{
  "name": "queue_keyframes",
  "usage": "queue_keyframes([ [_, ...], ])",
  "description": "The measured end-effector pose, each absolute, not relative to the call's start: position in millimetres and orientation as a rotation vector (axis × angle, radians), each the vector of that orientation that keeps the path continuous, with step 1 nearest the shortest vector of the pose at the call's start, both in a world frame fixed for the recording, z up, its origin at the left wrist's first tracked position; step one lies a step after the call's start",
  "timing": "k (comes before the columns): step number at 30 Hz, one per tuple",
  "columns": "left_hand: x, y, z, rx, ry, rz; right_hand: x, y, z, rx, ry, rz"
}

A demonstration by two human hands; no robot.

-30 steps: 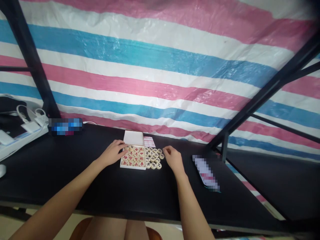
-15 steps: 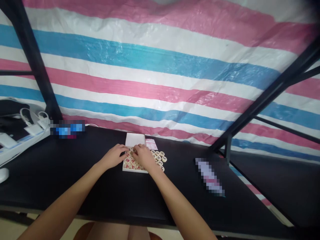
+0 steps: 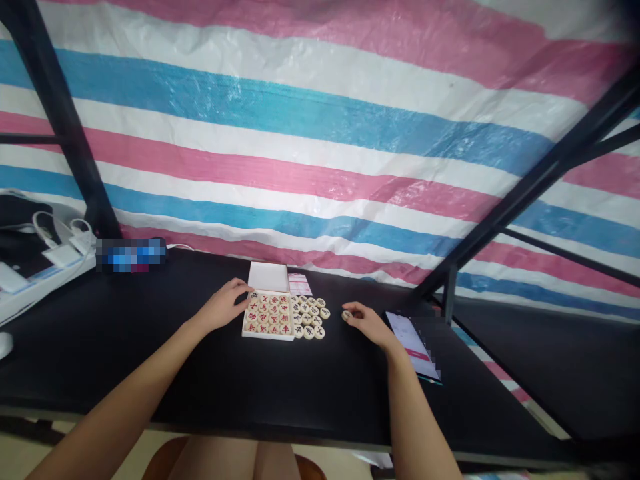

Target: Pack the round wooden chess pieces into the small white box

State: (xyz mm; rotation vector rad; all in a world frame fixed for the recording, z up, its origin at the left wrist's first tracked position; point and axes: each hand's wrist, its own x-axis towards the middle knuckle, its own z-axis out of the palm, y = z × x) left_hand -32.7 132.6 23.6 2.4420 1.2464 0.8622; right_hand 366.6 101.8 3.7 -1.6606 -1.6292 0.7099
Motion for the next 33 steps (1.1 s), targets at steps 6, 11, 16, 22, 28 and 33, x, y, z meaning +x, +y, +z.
queue_keyframes([
  [6,-36.6,135.4,22.8,2.431,1.273,0.883,354.2,93.9,9.4,-1.598,-1.721,0.940],
  [11,-36.6,135.9,23.2,2.414,1.247,0.842,341.6,94.9,8.6,-1.597,-1.772,0.979],
  [16,-35.3,133.4,26.6,2.397,1.247,0.819,338.2,99.3,2.3,-1.576,-1.791,0.979],
  [22,-34.6,131.8,29.0,2.383,1.258,0.799,335.7,100.3,1.1,-1.538,-1.768,1.025],
  [28,-34.7,132.9,29.0,2.391,1.263,0.771,339.1,98.0,3.0,-1.525,-1.682,1.003],
  [33,-35.3,134.1,26.8,2.390,1.263,0.776,333.3,101.7,-0.8,-1.651,-1.767,0.613],
])
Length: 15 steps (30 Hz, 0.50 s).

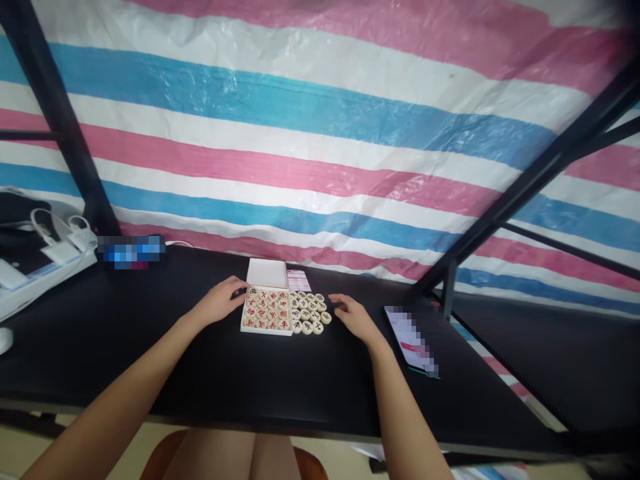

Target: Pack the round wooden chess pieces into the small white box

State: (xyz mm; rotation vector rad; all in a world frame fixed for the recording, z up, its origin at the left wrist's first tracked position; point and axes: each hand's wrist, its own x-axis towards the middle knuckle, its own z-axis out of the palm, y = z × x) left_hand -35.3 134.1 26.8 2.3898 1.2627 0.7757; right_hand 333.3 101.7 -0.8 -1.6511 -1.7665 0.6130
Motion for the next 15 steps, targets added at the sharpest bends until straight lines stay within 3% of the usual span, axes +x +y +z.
queue_keyframes([
  [5,-34.9,134.1,26.8,2.380,1.246,0.774,321.8,107.5,-7.2,-1.643,-1.997,0.238],
  [15,-34.4,132.6,28.7,2.366,1.251,0.782,314.4,104.5,-13.4,-1.842,-2.126,-0.037],
])
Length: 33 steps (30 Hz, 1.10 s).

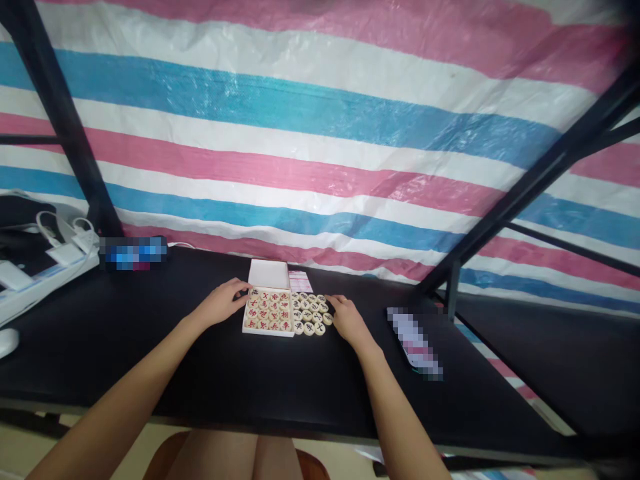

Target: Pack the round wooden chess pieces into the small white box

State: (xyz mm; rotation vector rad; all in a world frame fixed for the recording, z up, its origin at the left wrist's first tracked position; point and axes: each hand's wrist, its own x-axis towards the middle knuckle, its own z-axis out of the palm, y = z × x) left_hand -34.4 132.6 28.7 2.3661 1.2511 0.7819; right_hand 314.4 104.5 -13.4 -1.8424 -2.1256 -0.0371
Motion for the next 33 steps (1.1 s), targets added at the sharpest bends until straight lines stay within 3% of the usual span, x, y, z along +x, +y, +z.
queue_keyframes([
  [33,-19.5,120.0,35.4,2.713,1.291,0.679,311.2,103.6,-12.1,-1.763,-1.998,0.039],
])
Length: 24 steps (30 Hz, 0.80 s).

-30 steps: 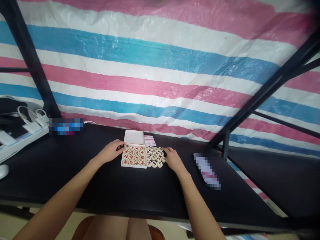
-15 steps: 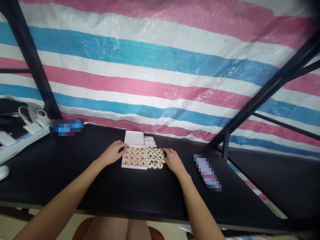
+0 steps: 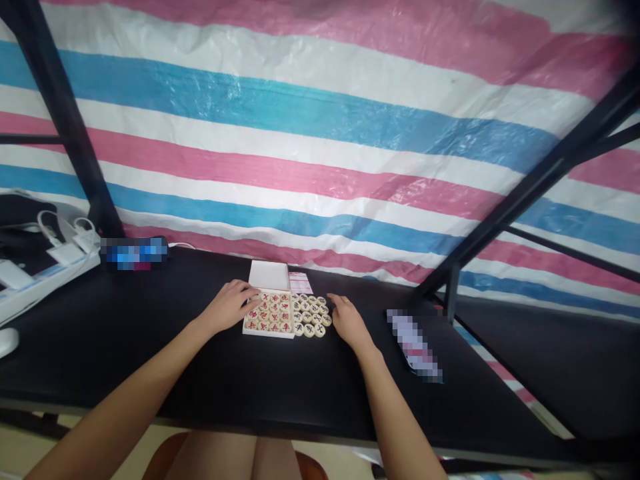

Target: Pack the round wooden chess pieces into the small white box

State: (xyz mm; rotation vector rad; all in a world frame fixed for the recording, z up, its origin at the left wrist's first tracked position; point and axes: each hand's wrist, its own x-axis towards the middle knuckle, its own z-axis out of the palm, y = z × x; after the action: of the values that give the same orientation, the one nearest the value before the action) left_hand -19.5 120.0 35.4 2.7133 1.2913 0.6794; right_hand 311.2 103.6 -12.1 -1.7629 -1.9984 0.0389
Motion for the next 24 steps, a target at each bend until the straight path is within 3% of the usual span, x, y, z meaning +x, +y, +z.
queue_keyframes([
  [11,-17.3,118.9,36.8,2.689,1.187,0.640,310.4,103.2,-6.0,-1.663,-1.919,0.000],
  [17,-8.9,114.5,41.3,2.393,1.079,0.921,274.6,88.2,22.0,-1.405,-1.895,-0.177],
  [24,11.6,97.7,43.2,2.060,0.908,0.908,205.5,61.8,38.1,-1.038,-2.123,0.165],
])
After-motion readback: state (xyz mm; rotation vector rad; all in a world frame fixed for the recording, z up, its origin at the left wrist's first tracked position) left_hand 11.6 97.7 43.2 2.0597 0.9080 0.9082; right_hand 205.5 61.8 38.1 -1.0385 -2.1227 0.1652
